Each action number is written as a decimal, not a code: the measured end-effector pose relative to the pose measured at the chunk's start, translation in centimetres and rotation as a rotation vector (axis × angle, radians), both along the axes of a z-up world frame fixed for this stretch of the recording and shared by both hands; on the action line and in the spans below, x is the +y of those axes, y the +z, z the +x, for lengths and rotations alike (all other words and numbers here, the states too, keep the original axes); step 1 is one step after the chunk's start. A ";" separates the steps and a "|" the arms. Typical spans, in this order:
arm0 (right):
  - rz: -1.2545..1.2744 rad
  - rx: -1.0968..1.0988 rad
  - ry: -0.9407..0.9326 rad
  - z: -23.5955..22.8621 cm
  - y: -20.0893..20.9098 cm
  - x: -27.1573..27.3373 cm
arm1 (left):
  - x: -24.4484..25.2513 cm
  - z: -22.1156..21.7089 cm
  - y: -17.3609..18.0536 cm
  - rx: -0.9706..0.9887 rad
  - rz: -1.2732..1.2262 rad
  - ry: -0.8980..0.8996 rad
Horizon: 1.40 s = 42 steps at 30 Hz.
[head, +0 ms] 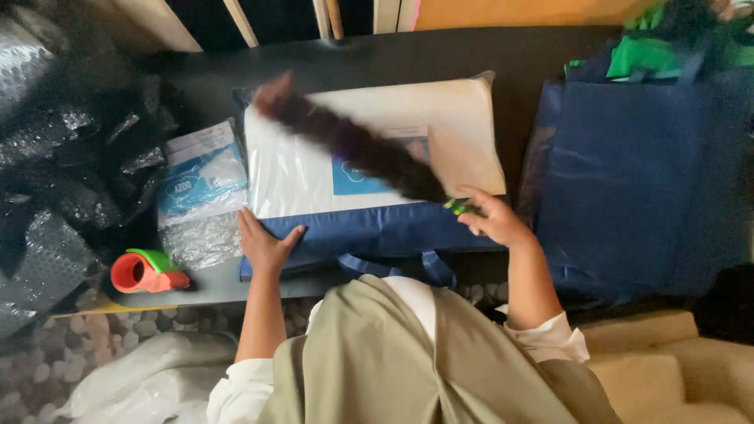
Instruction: The person dusts a blue reusable bag with a feather duster, places a plastic-wrapped pillow inside, folds the bag around it, and adds a small paper insert. They dust the exterior again and flip the bag to dust the other side.
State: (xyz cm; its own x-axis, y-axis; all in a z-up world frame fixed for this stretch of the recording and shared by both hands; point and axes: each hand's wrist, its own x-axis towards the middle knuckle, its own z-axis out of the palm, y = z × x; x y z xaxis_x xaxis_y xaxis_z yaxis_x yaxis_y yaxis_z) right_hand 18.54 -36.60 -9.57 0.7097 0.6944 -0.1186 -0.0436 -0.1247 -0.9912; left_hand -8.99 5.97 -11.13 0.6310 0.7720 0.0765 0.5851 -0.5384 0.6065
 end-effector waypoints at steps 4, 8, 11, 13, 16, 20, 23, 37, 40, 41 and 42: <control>-0.250 0.012 0.345 -0.7 4.0 5.1 | 0.3 0.6 0.8 -0.271 0.388 -0.147; -0.247 -0.042 0.106 0.5 3.4 8.2 | 1.9 -0.3 -4.1 -0.116 0.175 -0.070; -0.285 -0.205 -0.112 0.8 2.6 10.1 | 2.0 -0.3 -5.0 -0.059 0.144 -0.055; -0.300 -0.315 -0.185 0.1 3.7 11.5 | 2.3 -0.2 -5.3 -0.043 0.138 -0.045; -0.124 -0.213 -0.160 -1.6 6.3 11.8 | 2.4 -0.3 -5.6 -0.044 0.111 -0.060; -0.305 -0.016 0.214 -2.1 8.7 11.2 | 3.1 -0.5 -7.2 -0.037 0.160 -0.114; -0.411 -0.051 0.230 -1.6 8.7 12.0 | 2.8 -0.3 -6.2 -0.047 0.154 -0.117; -0.240 -0.055 0.297 -1.3 7.7 15.0 | 2.5 -0.3 -5.7 -0.053 0.077 -0.069; -0.355 -0.100 0.291 -1.5 7.7 15.7 | 3.0 -0.3 -7.4 0.077 0.182 -0.043; -0.386 -0.135 0.151 -1.5 7.0 16.1 | 2.5 -0.4 -5.8 0.051 0.117 -0.055; -0.413 -0.170 0.010 -1.4 6.2 16.6 | 2.1 -0.4 -4.2 0.024 0.053 -0.065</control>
